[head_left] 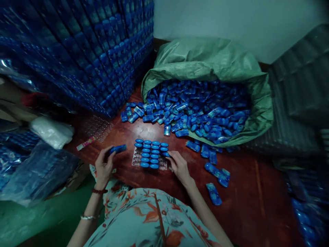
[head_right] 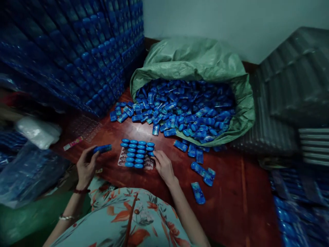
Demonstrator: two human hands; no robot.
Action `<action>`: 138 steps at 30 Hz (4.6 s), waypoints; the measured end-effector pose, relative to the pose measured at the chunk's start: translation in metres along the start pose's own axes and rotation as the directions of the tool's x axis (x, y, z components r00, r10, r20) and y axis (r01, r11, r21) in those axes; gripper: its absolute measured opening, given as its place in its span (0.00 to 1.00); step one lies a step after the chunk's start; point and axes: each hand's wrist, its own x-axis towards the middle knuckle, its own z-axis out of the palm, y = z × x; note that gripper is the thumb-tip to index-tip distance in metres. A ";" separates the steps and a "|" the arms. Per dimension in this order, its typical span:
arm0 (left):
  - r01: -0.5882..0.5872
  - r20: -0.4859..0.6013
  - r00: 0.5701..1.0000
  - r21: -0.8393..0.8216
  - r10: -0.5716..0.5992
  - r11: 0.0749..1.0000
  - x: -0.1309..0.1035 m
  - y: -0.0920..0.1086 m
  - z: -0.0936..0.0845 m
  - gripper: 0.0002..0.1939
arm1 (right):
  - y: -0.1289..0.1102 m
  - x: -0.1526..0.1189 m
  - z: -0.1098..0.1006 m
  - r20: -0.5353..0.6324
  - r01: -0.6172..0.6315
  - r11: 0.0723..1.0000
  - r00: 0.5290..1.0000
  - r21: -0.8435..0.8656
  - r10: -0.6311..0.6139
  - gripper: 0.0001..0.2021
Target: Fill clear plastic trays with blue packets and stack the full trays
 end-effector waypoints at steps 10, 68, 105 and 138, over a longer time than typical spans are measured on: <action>-0.486 0.442 0.781 -0.014 0.441 0.874 -0.001 0.019 0.023 0.16 | -0.018 0.032 -0.016 0.466 0.355 0.815 0.877 -0.458 -0.120 0.12; -0.011 0.162 0.987 -0.071 0.023 0.997 -0.006 0.000 0.000 0.10 | -0.008 0.000 -0.033 0.061 -0.099 0.970 0.994 0.224 0.087 0.07; -0.668 0.656 0.519 -0.088 0.547 0.739 0.049 -0.009 0.017 0.17 | -0.030 0.029 -0.010 0.473 0.429 0.736 0.865 -0.524 -0.168 0.12; -0.527 0.612 0.648 -0.070 0.454 0.847 0.056 0.018 0.069 0.23 | -0.046 0.035 0.007 0.384 0.319 0.729 0.919 -0.606 -0.083 0.12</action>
